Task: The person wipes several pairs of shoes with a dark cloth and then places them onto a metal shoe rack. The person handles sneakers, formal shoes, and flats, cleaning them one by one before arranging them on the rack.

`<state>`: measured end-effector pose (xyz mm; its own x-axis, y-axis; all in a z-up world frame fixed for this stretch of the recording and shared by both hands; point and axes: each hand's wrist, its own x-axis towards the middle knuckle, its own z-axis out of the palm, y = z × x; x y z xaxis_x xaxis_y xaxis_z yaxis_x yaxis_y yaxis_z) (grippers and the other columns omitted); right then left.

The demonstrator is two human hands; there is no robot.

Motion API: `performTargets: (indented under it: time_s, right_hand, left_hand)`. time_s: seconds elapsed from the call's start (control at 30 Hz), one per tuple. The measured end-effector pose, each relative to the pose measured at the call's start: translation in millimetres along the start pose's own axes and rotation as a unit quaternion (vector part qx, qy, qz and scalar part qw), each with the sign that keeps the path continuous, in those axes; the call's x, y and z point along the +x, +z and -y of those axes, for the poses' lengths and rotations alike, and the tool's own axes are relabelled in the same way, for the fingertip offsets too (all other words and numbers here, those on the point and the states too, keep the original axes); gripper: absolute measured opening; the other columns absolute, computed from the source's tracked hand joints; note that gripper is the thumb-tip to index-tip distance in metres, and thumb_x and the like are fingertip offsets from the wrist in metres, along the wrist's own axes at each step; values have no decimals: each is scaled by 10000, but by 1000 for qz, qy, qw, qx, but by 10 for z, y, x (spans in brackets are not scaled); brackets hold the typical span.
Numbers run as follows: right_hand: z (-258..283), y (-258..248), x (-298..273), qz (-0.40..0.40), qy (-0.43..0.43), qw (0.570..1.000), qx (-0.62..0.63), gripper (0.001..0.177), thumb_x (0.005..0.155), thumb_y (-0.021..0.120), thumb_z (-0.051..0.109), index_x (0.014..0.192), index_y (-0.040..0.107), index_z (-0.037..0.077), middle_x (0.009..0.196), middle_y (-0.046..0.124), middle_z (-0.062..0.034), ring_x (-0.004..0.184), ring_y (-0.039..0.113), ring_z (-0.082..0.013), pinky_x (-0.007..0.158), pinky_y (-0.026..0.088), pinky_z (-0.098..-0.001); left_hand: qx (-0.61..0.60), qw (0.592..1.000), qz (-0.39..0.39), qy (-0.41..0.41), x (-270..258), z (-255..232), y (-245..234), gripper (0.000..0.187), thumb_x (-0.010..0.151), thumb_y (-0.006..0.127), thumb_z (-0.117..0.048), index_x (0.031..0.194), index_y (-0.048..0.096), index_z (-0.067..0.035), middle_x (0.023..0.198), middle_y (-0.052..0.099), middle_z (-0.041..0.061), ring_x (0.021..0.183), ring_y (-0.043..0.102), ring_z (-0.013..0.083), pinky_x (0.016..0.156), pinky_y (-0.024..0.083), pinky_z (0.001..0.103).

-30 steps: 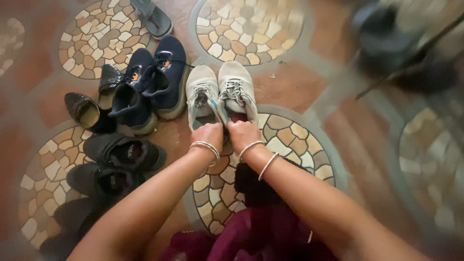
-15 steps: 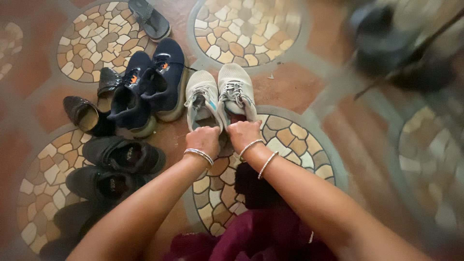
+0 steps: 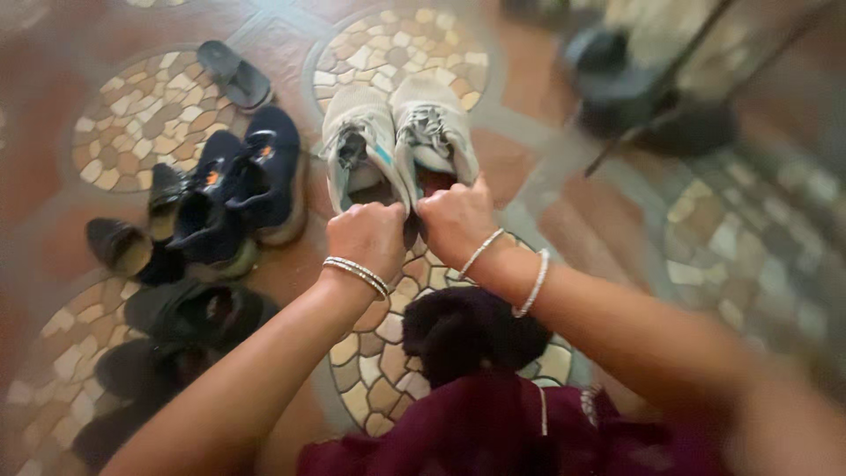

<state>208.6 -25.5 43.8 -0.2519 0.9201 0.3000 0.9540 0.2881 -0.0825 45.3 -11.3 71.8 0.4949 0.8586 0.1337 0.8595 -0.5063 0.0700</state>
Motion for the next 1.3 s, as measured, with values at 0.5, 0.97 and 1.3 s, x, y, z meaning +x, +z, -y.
performTargets:
  time_s: [0.5,0.97,1.3]
  right_hand:
    - [-361,-1571,-1540,69,20,997,1,88,723,678,192,738,664,106,640,646,-60,665,665,-286,1120,308,-661]
    - [-408,-2671,-2682,-45,210,974,-67,121,688,659,168,803,676,131,611,563,-5,650,617,-253,1023,434,-601]
    - [-652,-2472,-3006,-39,251,965,-65,101,687,673,164,781,657,134,630,581,-14,685,634,-261,992,442,-618]
  left_hand:
    - [-61,967,128,211,-238,-1339,-998,113,806,646,-167,900,707,-171,764,700,106,794,705,329,636,559,500]
    - [-73,867,148,470,-41,-2507,-1435,265,659,740,-110,910,686,-176,848,696,71,830,697,320,617,558,472]
    - [-37,847,161,504,31,-2994,-1215,135,721,747,-177,851,709,-170,847,725,100,849,707,326,596,580,444]
